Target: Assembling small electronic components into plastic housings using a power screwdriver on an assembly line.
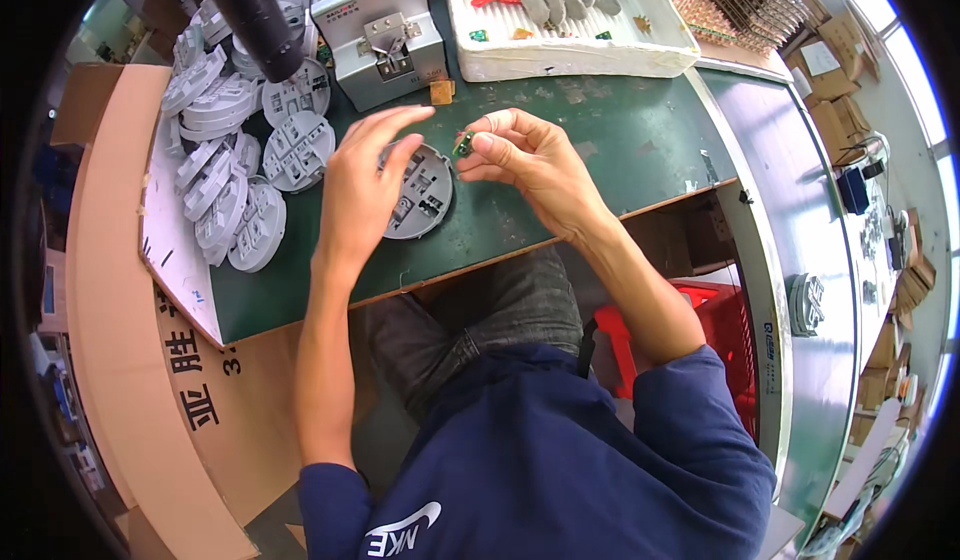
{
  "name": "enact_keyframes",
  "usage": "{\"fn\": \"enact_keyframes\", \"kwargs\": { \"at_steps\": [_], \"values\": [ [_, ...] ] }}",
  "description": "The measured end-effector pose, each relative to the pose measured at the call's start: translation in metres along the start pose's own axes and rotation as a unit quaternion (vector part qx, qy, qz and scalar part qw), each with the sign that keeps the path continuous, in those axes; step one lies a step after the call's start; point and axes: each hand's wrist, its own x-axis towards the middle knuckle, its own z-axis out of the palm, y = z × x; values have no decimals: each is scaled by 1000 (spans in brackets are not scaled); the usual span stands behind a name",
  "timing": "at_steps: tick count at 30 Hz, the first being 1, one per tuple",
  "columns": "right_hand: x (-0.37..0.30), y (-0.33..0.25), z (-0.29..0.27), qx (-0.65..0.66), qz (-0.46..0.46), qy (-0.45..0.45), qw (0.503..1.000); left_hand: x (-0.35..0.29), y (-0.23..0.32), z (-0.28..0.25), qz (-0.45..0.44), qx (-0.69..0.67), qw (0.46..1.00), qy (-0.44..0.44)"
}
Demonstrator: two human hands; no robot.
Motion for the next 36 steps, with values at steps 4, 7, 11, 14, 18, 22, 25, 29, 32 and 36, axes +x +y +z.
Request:
{"fn": "enact_keyframes", "kwargs": {
  "at_steps": [4,7,11,14,18,22,25,29,32,36],
  "values": [
    [0,6,5,47,16,-18,999,-28,30,1,-154,-240,958,17],
    [0,9,14,45,3,-11,999,-32,41,3,-239,-333,912,-4],
    [1,9,22,-73,-27,-10,997,-38,39,8,-265,-394,878,61],
    [-2,8,25,-127,-61,-13,990,-41,37,8,-261,-406,874,59],
    [-7,7,35,-174,-53,-4,983,-42,30,3,-267,-415,867,68],
    [-13,-16,43,-518,-244,-62,818,-33,22,-22,-301,-404,864,-15],
    [-11,-20,40,-527,-284,-160,785,-29,15,-35,-306,-366,873,-98],
    [-10,-18,43,-541,-285,-135,780,-28,15,-36,-320,-382,858,-125],
    [-11,-20,45,-530,-236,-95,809,-35,15,-32,-315,-434,838,-102],
    [-12,-13,40,-537,-207,-99,812,-36,13,-30,-299,-396,860,-120]
  ]
}}
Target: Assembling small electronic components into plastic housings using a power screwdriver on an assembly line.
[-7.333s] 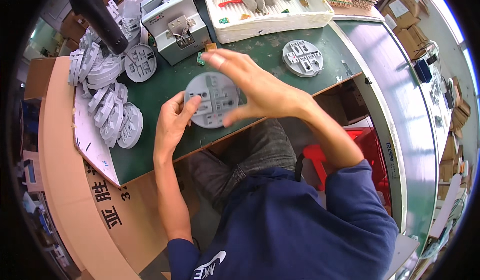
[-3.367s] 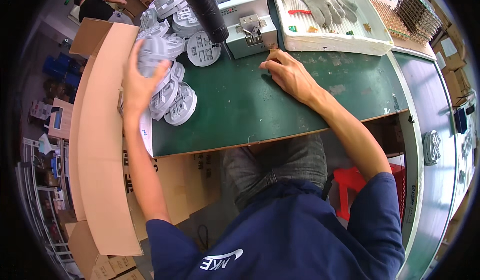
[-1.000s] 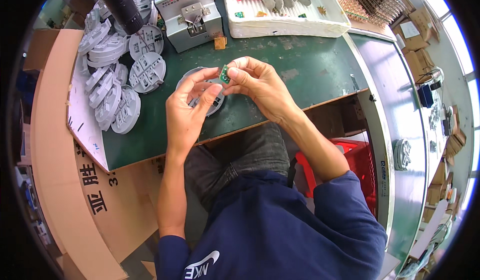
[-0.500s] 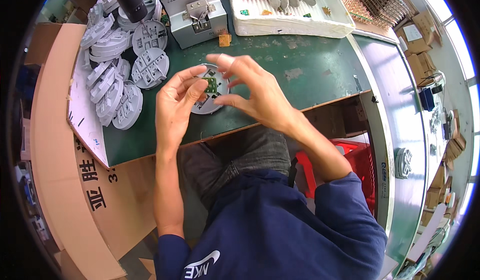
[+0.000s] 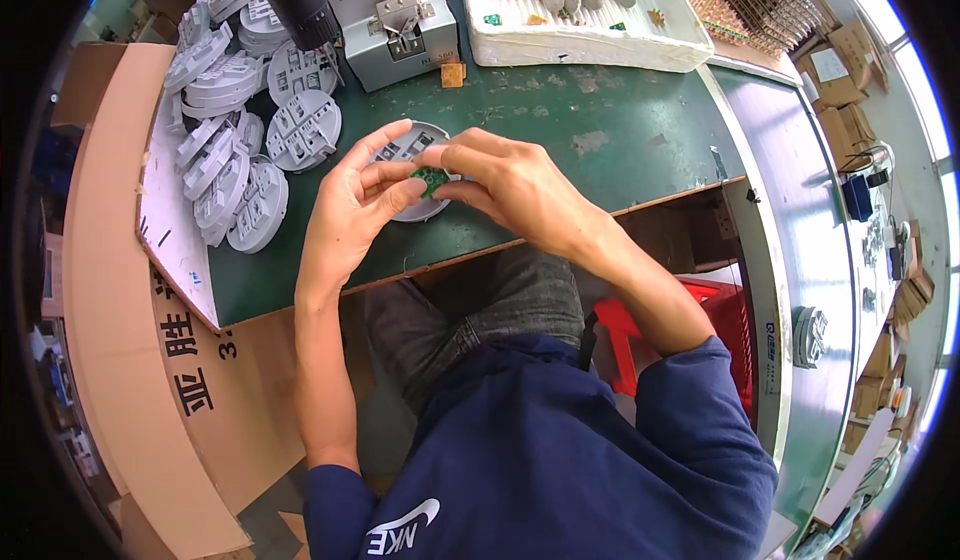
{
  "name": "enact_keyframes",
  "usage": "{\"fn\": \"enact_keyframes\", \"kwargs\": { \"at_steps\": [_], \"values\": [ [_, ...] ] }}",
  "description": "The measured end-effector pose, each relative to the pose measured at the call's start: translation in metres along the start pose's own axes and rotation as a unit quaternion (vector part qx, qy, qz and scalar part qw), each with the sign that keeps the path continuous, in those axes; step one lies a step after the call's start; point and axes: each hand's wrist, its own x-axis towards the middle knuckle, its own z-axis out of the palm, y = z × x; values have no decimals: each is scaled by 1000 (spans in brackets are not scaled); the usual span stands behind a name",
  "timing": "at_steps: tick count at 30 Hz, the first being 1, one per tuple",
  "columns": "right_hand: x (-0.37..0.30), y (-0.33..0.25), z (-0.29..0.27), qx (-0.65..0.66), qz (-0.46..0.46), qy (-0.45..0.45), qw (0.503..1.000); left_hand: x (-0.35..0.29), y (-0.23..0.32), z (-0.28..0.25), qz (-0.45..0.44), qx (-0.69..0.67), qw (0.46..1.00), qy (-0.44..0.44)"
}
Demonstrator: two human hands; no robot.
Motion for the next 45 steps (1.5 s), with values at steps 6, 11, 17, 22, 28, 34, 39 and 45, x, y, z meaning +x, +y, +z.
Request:
{"fn": "enact_keyframes", "kwargs": {
  "at_steps": [6,11,17,22,28,34,39,45],
  "values": [
    [4,-5,-3,4,35,-17,999,-4,-2,-1,50,-34,996,65],
    [0,3,2,305,167,13,938,-8,-1,13,156,136,972,111],
    [-2,6,6,304,146,9,941,-11,0,15,251,221,930,151],
    [-7,13,4,315,126,-7,941,-13,2,16,297,304,894,145],
    [-9,19,13,424,128,22,896,-12,-1,24,307,230,910,160],
    [-11,26,19,490,118,36,863,-12,-11,27,273,198,927,165],
    [-13,24,21,502,115,30,857,-10,-9,30,257,157,937,175],
    [-15,21,24,509,115,36,852,-11,-10,29,260,203,927,179]
  ]
}}
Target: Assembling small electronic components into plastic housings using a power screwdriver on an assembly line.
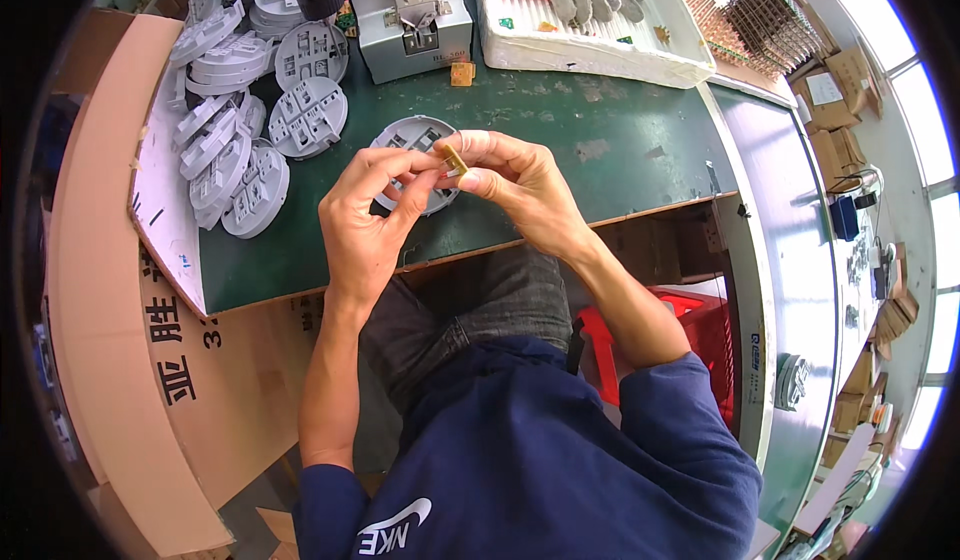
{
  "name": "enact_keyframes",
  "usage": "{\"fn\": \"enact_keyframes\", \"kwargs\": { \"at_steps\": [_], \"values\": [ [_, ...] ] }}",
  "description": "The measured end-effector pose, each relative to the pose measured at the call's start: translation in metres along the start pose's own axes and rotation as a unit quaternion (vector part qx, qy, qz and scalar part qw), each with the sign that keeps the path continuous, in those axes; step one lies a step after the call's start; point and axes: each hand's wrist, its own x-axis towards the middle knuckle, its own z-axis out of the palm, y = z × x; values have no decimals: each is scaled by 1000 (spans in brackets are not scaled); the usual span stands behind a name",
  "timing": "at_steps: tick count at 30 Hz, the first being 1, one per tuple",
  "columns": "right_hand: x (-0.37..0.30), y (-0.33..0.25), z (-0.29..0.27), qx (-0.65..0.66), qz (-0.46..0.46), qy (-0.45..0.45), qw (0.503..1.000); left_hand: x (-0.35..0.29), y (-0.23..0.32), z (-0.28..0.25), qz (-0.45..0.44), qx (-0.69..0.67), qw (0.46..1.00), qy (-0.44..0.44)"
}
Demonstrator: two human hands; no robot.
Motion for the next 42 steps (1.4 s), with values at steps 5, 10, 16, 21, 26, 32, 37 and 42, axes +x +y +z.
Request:
{"fn": "enact_keyframes", "kwargs": {
  "at_steps": [5,10,16,21,26,32,37,42],
  "values": [
    [-1,3,-5,-21,21,-1,1000,0,-1,0,14,29,999,4],
    [1,1,1,10,14,16,1000,-1,1,4,-4,-29,999,21],
    [1,6,5,-36,6,34,999,-4,-4,3,29,17,999,24],
    [2,12,7,-44,-2,50,998,-5,-5,4,33,30,998,39],
    [2,11,10,-41,-1,60,997,-5,-3,4,36,40,997,46],
    [1,11,12,-47,-6,64,997,-6,-3,3,26,40,998,43],
    [1,14,11,-41,-2,56,998,-9,-4,1,-6,14,999,34],
    [1,12,7,-29,11,41,999,-14,-7,-13,2,38,999,18]
  ]
}}
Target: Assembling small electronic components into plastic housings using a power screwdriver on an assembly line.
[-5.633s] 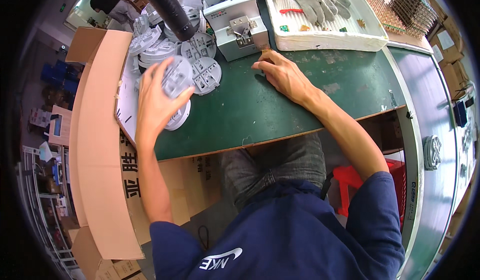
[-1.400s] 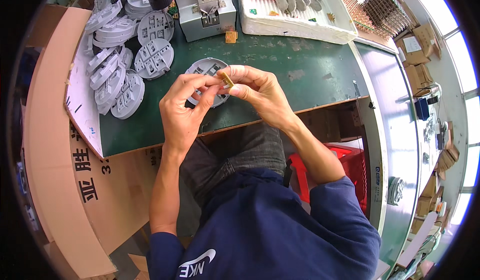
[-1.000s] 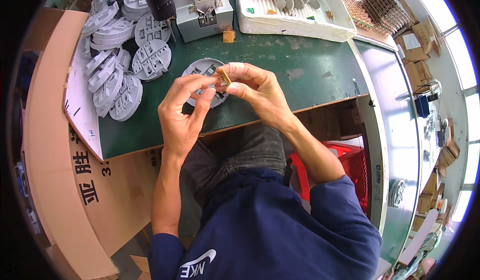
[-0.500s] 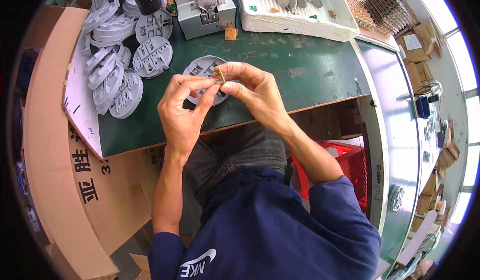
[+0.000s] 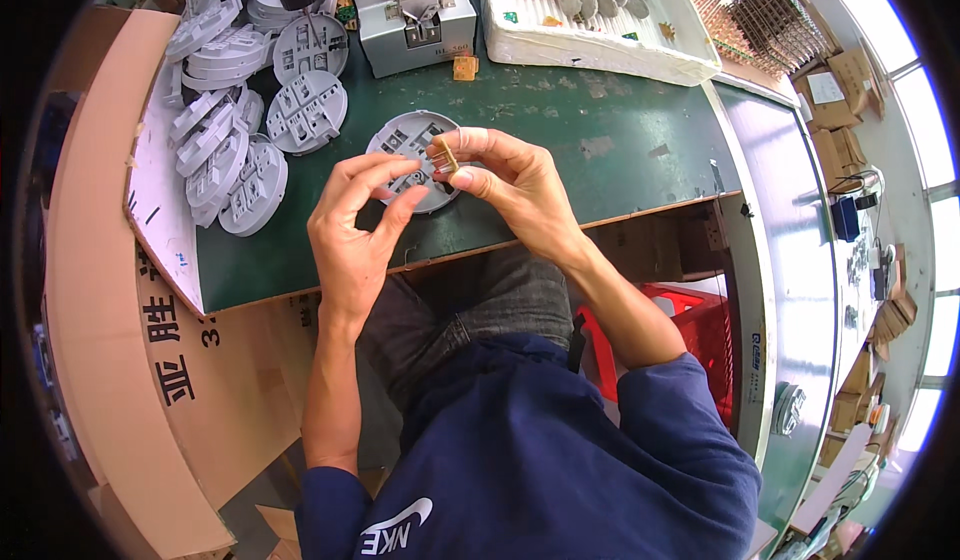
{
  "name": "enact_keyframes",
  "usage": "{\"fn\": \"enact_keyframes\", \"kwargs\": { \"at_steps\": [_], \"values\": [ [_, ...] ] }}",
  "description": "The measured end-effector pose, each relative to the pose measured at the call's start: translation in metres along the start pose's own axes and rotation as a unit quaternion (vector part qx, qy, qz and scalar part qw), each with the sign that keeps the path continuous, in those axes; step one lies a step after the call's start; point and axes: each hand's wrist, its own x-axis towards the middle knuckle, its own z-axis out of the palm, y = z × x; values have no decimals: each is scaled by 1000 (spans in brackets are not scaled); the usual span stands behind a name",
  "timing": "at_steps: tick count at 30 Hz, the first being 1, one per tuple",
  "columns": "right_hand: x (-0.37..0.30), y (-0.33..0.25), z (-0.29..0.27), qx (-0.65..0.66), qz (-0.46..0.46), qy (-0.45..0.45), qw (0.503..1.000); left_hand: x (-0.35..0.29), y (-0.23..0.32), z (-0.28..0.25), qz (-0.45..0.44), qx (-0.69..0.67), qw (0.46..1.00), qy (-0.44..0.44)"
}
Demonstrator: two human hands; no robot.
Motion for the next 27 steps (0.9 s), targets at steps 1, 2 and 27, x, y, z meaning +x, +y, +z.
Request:
{"fn": "enact_keyframes", "kwargs": {
  "at_steps": [1,2,27],
  "values": [
    [1,-2,0,-7,-10,-1,1000,-1,-1,-2,-6,8,1000,3],
    [1,-4,0,-13,-19,-3,1000,-1,1,-3,-35,-6,999,18],
    [88,-24,-1,-551,-186,-171,795,4,-29,-6,-66,89,986,-121]
  ]
}}
